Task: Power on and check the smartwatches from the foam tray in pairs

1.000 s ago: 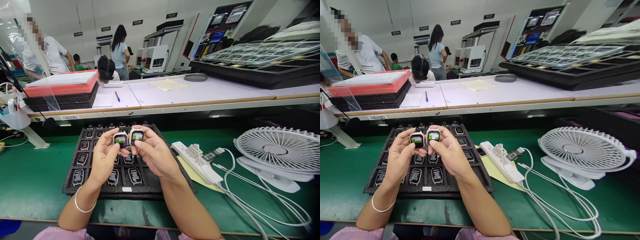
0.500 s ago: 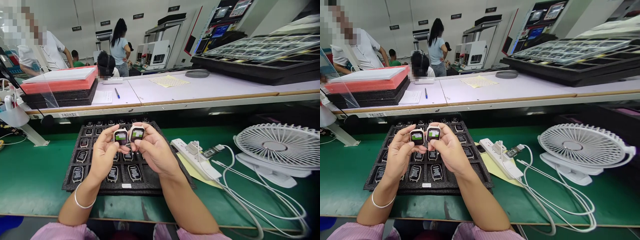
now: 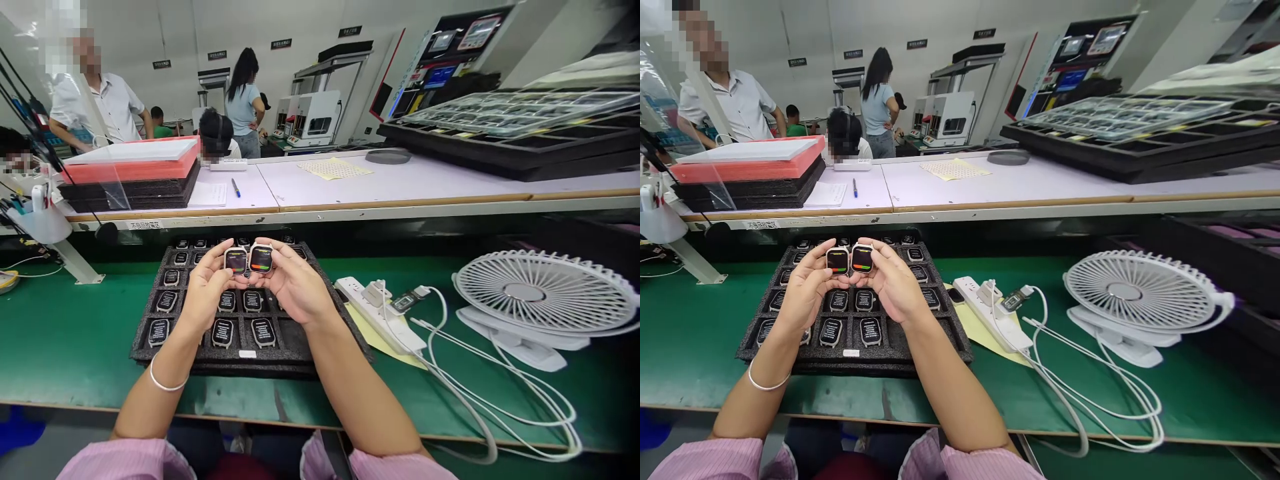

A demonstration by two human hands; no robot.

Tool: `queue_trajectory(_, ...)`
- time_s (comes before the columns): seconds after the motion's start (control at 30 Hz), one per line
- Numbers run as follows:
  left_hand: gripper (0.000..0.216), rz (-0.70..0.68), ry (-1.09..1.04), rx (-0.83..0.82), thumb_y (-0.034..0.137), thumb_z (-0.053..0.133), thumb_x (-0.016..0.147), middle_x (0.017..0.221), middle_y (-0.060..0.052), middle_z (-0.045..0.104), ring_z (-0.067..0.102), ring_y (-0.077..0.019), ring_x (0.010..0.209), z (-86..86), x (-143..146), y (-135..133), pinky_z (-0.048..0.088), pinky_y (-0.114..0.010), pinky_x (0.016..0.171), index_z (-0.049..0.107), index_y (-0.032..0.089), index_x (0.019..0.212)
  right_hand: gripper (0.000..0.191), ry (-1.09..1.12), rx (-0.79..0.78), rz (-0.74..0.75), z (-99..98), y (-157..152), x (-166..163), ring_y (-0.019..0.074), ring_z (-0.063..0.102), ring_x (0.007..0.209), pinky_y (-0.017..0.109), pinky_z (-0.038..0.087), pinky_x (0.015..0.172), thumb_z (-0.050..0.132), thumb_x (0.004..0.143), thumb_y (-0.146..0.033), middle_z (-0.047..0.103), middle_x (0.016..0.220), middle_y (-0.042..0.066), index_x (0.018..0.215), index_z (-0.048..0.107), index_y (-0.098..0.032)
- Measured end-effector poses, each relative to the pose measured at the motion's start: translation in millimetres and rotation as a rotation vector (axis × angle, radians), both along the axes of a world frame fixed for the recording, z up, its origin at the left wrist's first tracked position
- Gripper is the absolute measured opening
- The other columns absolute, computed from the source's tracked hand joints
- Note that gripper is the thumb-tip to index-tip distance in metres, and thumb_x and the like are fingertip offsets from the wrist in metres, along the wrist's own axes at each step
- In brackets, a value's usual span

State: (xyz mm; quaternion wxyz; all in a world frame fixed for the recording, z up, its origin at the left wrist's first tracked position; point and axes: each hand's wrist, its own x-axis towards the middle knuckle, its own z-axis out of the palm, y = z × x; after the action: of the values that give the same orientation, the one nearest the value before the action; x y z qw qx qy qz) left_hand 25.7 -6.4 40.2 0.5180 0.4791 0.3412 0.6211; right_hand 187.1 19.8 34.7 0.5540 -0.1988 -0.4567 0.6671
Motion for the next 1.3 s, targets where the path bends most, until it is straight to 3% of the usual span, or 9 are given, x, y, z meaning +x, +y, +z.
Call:
queue_trajectory(0.1, 0.054, -0.021, 0.056, 0.065, 0.014, 0.065, 0.076, 0.103, -0.003, 0.072, 0.071, -0.0100, 0.068, 12.7, -6.2, -1.4, 0.062, -0.024, 0.068, 0.059, 0.021, 0.129, 0.028, -0.025, 0.040, 0.064, 14.7, 3.2, 1.3, 0.0139, 0.066, 0.063, 0.029, 0.054, 0.061, 0.065, 0.089, -0.031, 0.068, 0.084, 0.000, 0.116, 0.060, -0.023)
queue_trajectory(0.37, 0.061, -0.006, 0.113, 0.332, 0.010, 0.070, 0.071, 0.100, 0.000, 0.071, 0.070, -0.0086, 0.068, 74.5, -21.8, 18.5, 0.060, -0.022, 0.068, 0.058, 0.025, 0.129, 0.018, -0.064, 0.323, 0.120, 88.2, 28.3, -10.9, 0.0130, 0.063, 0.058, 0.028, 0.052, 0.058, 0.049, 0.094, -0.026, 0.066, 0.083, 0.000, 0.111, 0.052, -0.022)
queue_trajectory(0.53, 0.062, 0.044, 0.150, 0.482, 0.010, 0.073, 0.070, 0.103, -0.001, 0.072, 0.069, -0.0090, 0.070, 94.2, -27.5, 33.6, 0.059, -0.022, 0.069, 0.060, 0.028, 0.127, 0.041, -0.080, 0.477, 0.123, 111.2, 41.1, -16.2, 0.0123, 0.062, 0.063, 0.029, 0.053, 0.063, 0.067, 0.076, -0.023, 0.066, 0.092, 0.000, 0.114, 0.050, -0.022)
queue_trajectory(0.67, 0.065, 0.071, 0.177, 0.552, 0.010, 0.074, 0.069, 0.101, 0.000, 0.071, 0.068, -0.0088, 0.070, 102.0, -28.9, 45.3, 0.058, -0.022, 0.070, 0.059, 0.029, 0.128, 0.054, -0.110, 0.574, 0.107, 122.0, 44.1, -14.9, 0.0126, 0.064, 0.067, 0.029, 0.053, 0.066, 0.071, 0.066, -0.014, 0.068, 0.096, -0.001, 0.116, 0.051, -0.023)
queue_trajectory(0.87, 0.060, 0.092, 0.184, 0.659, 0.013, 0.074, 0.071, 0.100, 0.000, 0.070, 0.067, -0.0078, 0.070, 109.3, -23.4, 45.2, 0.056, -0.021, 0.067, 0.058, 0.029, 0.127, 0.056, -0.136, 0.638, 0.104, 134.6, 34.6, -8.4, 0.0134, 0.066, 0.070, 0.029, 0.054, 0.067, 0.071, 0.066, -0.013, 0.067, 0.094, -0.001, 0.118, 0.052, -0.022)
queue_trajectory(1.0, 0.057, 0.134, 0.180, 0.644, 0.016, 0.077, 0.070, 0.097, 0.001, 0.069, 0.065, -0.0085, 0.068, 114.9, -15.6, 33.0, 0.055, -0.022, 0.067, 0.061, 0.029, 0.123, 0.053, -0.164, 0.658, 0.076, 138.6, 24.7, -3.4, 0.0140, 0.066, 0.072, 0.031, 0.055, 0.070, 0.072, 0.069, -0.018, 0.066, 0.095, -0.001, 0.118, 0.052, -0.023)
queue_trajectory(1.17, 0.055, 0.131, 0.156, 0.606, 0.018, 0.082, 0.067, 0.094, 0.001, 0.069, 0.064, -0.0096, 0.067, 119.3, -5.9, 22.4, 0.055, -0.025, 0.068, 0.063, 0.028, 0.118, 0.051, -0.182, 0.664, 0.034, 138.2, 18.7, 2.2, 0.0143, 0.065, 0.071, 0.032, 0.055, 0.070, 0.077, 0.071, -0.026, 0.065, 0.095, -0.001, 0.117, 0.053, -0.023)
queue_trajectory(1.3, 0.052, 0.124, 0.130, 0.568, 0.023, 0.083, 0.068, 0.091, 0.001, 0.069, 0.063, -0.0092, 0.066, 107.9, -1.2, 17.1, 0.054, -0.023, 0.064, 0.064, 0.028, 0.115, 0.051, -0.176, 0.632, 0.033, 124.6, 13.1, 6.6, 0.0138, 0.065, 0.071, 0.031, 0.056, 0.071, 0.078, 0.073, -0.027, 0.064, 0.093, -0.001, 0.118, 0.053, -0.023)
